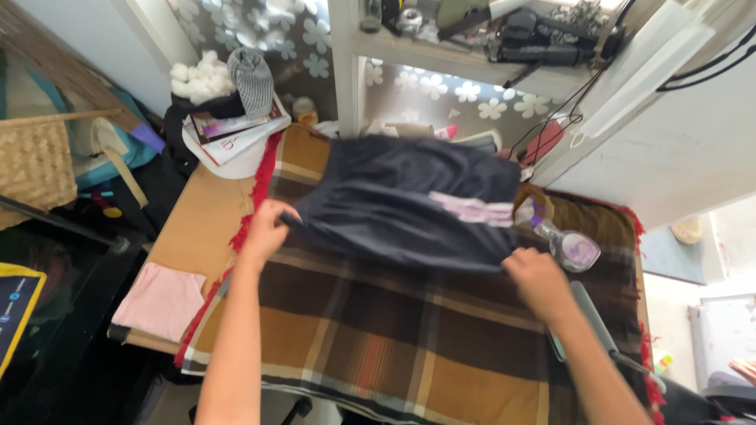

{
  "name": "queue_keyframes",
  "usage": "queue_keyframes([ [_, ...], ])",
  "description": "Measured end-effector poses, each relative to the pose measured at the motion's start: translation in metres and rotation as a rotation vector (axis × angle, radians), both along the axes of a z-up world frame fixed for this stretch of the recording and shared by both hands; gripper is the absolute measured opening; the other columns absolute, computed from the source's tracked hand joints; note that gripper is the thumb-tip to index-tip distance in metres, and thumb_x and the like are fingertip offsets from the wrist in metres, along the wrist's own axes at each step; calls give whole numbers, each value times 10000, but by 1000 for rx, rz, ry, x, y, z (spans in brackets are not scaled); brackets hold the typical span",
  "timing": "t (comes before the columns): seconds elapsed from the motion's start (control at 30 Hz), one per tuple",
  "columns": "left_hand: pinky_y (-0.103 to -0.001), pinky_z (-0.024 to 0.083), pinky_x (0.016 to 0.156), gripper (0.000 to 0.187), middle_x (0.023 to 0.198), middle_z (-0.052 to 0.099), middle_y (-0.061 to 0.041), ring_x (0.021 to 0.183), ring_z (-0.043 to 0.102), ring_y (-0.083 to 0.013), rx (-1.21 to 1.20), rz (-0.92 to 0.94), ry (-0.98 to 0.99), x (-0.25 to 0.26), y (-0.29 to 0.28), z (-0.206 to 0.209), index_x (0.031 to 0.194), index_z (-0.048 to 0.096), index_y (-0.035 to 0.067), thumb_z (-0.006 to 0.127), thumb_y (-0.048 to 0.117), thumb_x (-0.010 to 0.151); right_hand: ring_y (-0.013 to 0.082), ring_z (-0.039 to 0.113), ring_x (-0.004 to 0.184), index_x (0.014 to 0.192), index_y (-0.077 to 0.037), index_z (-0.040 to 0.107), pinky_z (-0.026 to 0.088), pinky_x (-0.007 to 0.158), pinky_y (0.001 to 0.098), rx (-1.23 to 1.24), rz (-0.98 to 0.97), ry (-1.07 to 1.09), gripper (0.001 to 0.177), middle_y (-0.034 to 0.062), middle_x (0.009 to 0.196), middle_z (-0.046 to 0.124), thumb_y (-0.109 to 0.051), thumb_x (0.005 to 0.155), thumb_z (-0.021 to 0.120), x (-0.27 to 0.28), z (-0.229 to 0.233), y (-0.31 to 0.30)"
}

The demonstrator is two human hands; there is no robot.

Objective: The recorder is ironing a blue shirt and a pair of black shorts on a table.

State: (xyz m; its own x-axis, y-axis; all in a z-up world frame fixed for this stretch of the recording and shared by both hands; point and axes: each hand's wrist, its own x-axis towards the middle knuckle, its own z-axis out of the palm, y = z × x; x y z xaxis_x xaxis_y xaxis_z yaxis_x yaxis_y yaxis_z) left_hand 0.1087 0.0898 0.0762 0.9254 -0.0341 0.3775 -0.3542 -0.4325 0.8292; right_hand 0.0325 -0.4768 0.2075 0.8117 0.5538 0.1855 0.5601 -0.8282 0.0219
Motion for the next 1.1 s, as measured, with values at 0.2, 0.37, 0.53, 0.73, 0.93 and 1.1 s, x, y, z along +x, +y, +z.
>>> queue_keyframes([
  [0.2,-356,509,778,330,914,622,-107,826,613,-259,259,78,439,-80,11,-40,998,734,97,607,-79,749,302,604,940,923,-101,622,470,742,437,-42,59,144,227,84,919,599,-12,721,679,-55,-92,5],
  [0.37,-378,540,786,373,878,732,-148,851,667,-229,153,-148,839,-108,60,-110,1026,787,75,573,-76,760,249,614,1042,1030,-155,650,504,855,390,-44,-91,498,354,26,1008,630,-5,712,687,-92,-70,5],
  [0.53,-336,557,898,356,1030,789,-119,995,734,-213,54,-28,665,-74,40,-128,1094,756,43,614,58,768,355,583,1175,1295,-202,637,503,916,478,-8,-668,250,630,134,1237,640,-442,733,788,-83,-10,-29],
  [0.73,-402,570,889,591,1022,769,-173,992,746,-300,119,387,583,-2,-33,-130,1189,709,25,791,479,820,387,702,1067,1304,-73,610,557,861,504,-159,-1059,342,662,212,1088,751,-598,917,724,-58,-115,-153],
  [0.93,-473,556,878,671,1037,754,-186,1034,713,-362,174,548,656,30,-73,-84,1068,762,34,765,644,787,343,779,846,1288,-150,685,598,763,455,456,-893,519,528,167,975,761,-400,830,768,1,7,9],
  [1.1,-516,553,802,720,1014,744,-198,995,703,-396,201,658,605,44,-103,-59,1081,727,41,755,687,763,337,735,948,1145,-194,732,570,791,464,234,-718,487,403,132,1007,764,-470,851,749,58,7,179],
])
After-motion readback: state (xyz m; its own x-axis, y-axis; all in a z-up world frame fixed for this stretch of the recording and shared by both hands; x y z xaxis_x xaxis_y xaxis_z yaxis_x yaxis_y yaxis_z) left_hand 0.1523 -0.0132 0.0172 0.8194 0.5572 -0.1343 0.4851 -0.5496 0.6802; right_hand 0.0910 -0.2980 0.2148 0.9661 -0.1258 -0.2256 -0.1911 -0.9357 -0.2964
